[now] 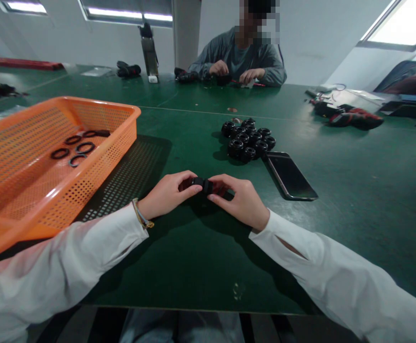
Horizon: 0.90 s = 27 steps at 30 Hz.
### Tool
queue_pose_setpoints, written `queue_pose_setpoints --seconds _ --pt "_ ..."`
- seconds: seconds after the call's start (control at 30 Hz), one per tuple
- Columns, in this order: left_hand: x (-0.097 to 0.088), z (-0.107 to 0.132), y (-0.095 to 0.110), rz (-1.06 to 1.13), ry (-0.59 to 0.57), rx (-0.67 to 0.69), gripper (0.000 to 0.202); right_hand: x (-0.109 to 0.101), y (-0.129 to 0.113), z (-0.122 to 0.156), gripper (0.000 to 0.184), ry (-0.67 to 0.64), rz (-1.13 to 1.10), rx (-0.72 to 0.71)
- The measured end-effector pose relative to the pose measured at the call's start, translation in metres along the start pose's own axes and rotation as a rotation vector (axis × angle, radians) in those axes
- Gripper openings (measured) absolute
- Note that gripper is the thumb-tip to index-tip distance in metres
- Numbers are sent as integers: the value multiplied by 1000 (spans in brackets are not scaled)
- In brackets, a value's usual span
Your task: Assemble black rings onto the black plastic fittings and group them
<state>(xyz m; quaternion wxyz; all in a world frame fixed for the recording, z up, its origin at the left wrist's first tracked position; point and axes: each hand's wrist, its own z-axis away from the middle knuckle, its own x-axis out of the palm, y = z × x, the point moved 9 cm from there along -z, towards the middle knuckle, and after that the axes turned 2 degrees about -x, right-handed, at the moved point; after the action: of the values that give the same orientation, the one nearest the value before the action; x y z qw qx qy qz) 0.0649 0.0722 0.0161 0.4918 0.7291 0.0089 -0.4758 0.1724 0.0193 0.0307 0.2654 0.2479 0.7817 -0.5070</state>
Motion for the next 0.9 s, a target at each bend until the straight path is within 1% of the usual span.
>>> queue_pose_setpoints --seconds 0.23,0.9 --pt "0 0 0 14 -3 -4 37 0 1 0 20 5 -8 4" --pt "0 0 1 5 -4 9 35 1 1 0 19 -12 -16 16"
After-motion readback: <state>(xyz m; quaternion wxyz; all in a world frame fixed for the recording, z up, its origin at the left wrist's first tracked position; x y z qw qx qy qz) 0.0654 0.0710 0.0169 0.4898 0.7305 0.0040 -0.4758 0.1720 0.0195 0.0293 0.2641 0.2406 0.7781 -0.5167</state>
